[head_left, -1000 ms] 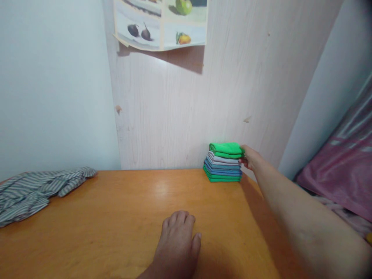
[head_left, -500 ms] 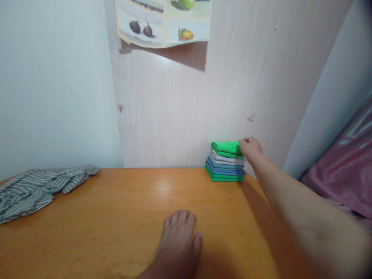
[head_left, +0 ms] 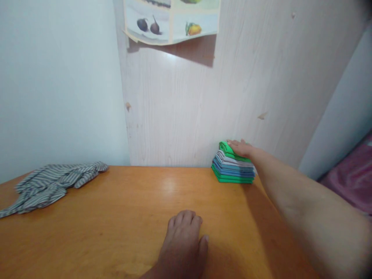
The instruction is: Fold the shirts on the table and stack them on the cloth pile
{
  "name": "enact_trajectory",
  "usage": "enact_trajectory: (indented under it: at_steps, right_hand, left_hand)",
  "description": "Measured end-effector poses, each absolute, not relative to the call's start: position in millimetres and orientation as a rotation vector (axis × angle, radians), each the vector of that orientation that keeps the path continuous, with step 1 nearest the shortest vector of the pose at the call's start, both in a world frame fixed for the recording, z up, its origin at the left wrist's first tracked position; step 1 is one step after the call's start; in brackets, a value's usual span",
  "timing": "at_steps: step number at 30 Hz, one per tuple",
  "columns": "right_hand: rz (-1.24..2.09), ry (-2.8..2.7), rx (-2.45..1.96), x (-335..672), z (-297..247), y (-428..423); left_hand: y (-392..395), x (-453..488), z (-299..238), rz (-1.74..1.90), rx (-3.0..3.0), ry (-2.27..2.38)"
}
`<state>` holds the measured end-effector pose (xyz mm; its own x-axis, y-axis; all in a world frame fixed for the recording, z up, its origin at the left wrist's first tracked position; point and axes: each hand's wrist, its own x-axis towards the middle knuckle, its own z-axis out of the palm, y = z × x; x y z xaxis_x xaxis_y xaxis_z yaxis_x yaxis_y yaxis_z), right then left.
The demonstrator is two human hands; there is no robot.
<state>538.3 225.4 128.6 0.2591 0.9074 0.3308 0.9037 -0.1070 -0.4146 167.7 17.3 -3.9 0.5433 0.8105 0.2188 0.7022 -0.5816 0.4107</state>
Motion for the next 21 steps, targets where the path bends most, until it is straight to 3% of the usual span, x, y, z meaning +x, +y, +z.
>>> enact_trajectory:
  at_steps: [21]
  right_hand:
    - [-0.049, -1.799, -2.155, 537.6, 105.1, 237.0]
  left_hand:
    - [13.6, 166.0, -6.9, 0.595, 2.535, 1.255]
